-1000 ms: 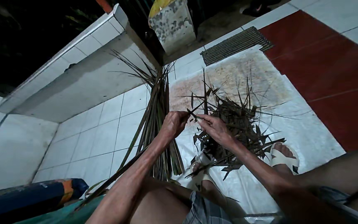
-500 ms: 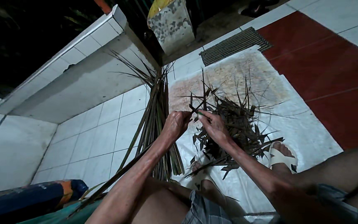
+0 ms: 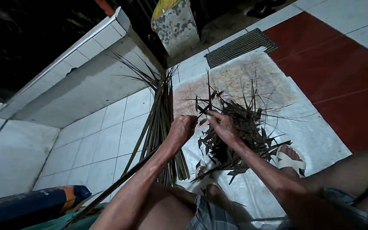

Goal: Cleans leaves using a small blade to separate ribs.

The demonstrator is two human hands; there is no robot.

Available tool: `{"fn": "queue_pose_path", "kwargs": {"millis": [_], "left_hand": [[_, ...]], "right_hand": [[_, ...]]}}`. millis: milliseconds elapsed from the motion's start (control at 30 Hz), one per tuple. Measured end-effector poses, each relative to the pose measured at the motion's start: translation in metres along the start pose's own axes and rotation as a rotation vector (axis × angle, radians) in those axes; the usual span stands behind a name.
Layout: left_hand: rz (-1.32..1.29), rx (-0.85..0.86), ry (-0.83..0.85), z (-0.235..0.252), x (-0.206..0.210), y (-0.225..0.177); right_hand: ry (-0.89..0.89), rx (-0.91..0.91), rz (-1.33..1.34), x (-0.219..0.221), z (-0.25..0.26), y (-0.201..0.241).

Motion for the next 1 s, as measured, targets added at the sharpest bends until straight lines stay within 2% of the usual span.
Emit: {"fn": "queue_pose_path", "kwargs": {"millis": [267, 400, 533, 667, 1000], "left_hand": [[0.007, 0.0, 0.048, -0.004, 0.002, 0.003], [0.027, -0.031, 0.056, -0.004, 0.0, 0.007], [0.1, -0.07, 0.094, 0.001, -0.002, -0.002], [0.155, -0.043, 0.08, 0.001, -0.002, -0.008], [0.124, -0.03, 0.079, -0.004, -0.005, -0.008]], "right_hand": [[-0.066, 0.16, 0.034, -0.029, 0.015, -0.036], [-0.067, 0.162, 0.059, -0.048, 0.01, -0.038], [0.039, 0.05, 0.097, -0.032, 0.001, -0.02], [0.165, 0.025, 0.103, -0.012, -0.004, -0.008], [0.123, 0.032, 0.006, -0.016, 0.005, -0.01]]}}
Point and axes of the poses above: each hand's wrist, its own z-axis towards the middle knuckle, its own x-axis out of the palm, y = z × x, the point moved 2 cm from there along z, towards the middle knuckle, and after that the axes turned 1 degree about z, right-handed, at the moved point
